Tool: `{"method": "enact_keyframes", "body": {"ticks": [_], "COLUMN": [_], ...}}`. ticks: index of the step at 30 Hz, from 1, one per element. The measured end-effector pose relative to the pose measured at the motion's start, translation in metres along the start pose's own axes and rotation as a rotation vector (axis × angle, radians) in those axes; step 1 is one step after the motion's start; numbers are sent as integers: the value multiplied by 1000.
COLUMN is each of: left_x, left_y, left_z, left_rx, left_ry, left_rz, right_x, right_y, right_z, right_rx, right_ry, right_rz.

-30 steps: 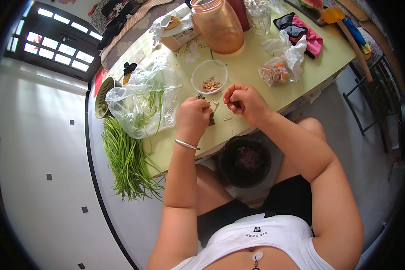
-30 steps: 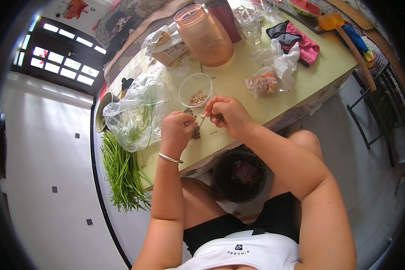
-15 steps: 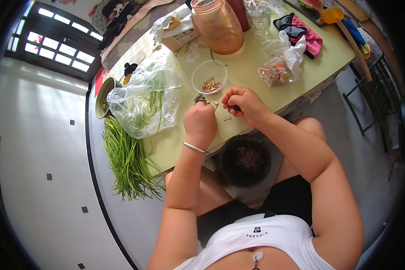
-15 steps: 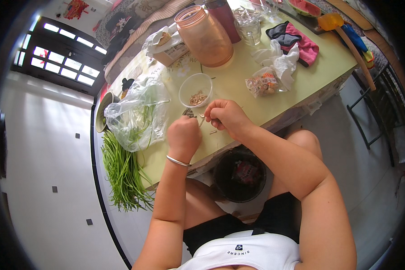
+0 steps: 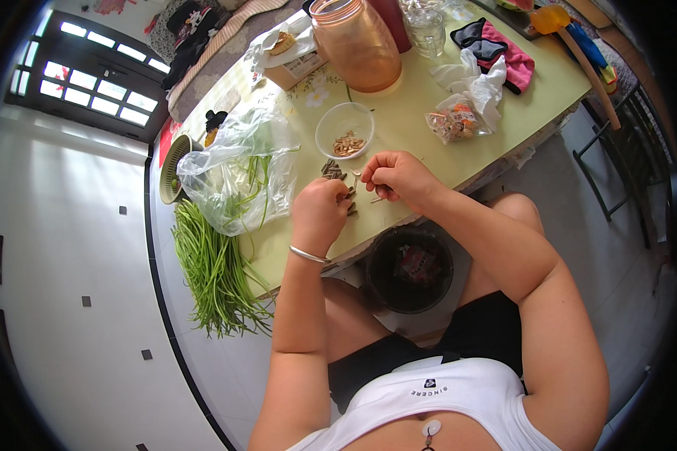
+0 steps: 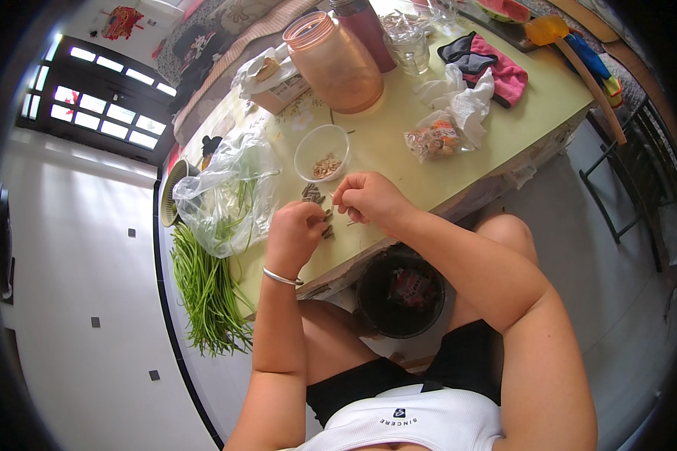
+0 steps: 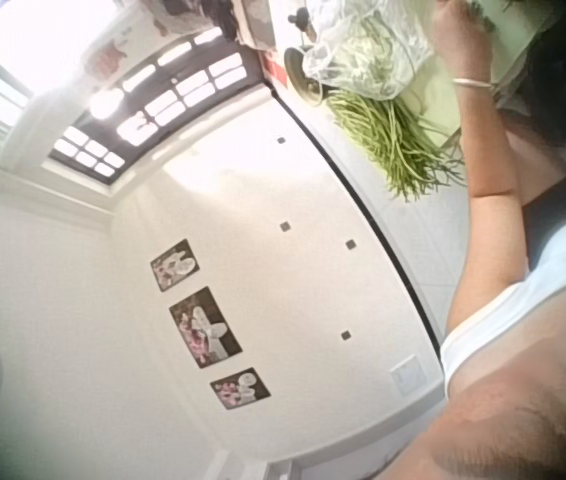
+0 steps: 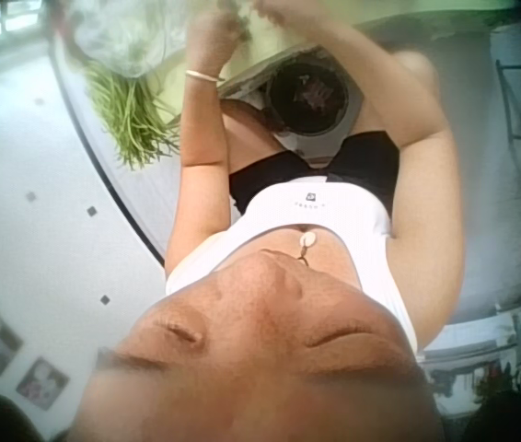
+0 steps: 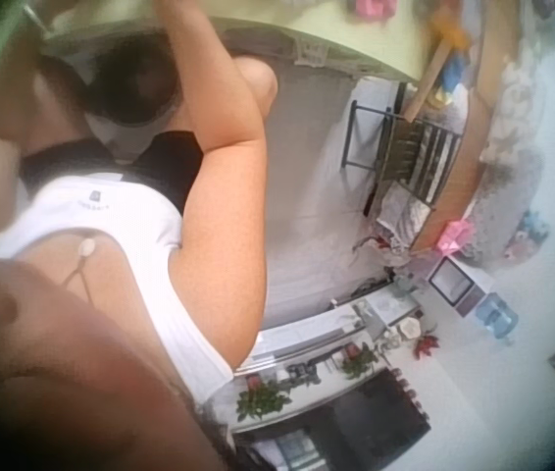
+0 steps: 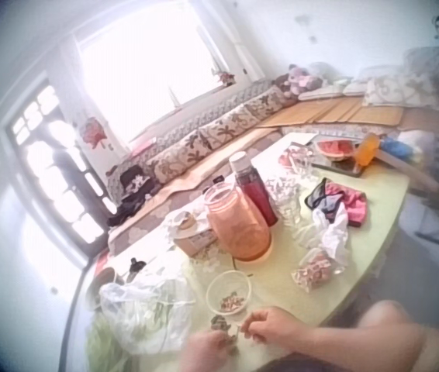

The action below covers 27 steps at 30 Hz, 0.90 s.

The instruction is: The person sits at a table and peels sunflower seeds by hand, separating the kernels from the shells. They place the peeled kernels into a small plastic bowl and discard the shells into a bucket positioned between their legs.

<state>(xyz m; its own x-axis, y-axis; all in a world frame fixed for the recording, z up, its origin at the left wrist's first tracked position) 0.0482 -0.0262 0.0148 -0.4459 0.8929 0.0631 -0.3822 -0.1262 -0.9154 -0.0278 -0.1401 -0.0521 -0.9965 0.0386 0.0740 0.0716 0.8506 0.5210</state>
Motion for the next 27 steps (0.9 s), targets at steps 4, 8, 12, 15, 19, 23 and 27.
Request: {"method": "enact_keyframes", "body": {"ticks": [4, 8, 12, 15, 19, 23, 27], "left_x": [-1, -3, -1, -3, -1, 2, 6], "left_y": [2, 2, -15, -11, -17, -16, -18], "left_z": [1, 1, 3, 0, 25, 32, 46], "left_rx": [-124, -195, 381, 807, 457, 235, 72], "left_ry": [33, 41, 111, 193, 219, 219, 279], "left_rz": [28, 47, 147, 165, 260, 288, 389], "right_x": [0, 1, 1, -1, 0, 2, 6], "right_y": [4, 4, 7, 15, 7, 2, -2], "right_z": [0, 0, 0, 4, 4, -4, -6], "right_rx": [16, 19, 74, 47, 47, 147, 140], "right_ry": [19, 30, 79, 85, 7, -105, -132], "right_rz": [-5, -1, 2, -79, 7, 92, 146]}}
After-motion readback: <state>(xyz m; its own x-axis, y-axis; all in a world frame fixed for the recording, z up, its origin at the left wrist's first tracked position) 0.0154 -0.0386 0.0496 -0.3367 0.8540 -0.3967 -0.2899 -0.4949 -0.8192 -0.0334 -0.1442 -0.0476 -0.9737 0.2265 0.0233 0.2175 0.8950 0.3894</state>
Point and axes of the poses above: each hand's wrist, its own x-axis away from the middle knuckle, its own y-axis out of the palm, z = x × y, the point moved 7 cm from there along -x, towards the middle knuckle, and after that the axes turned 14 degrees about -z, right-handed, at the moved point
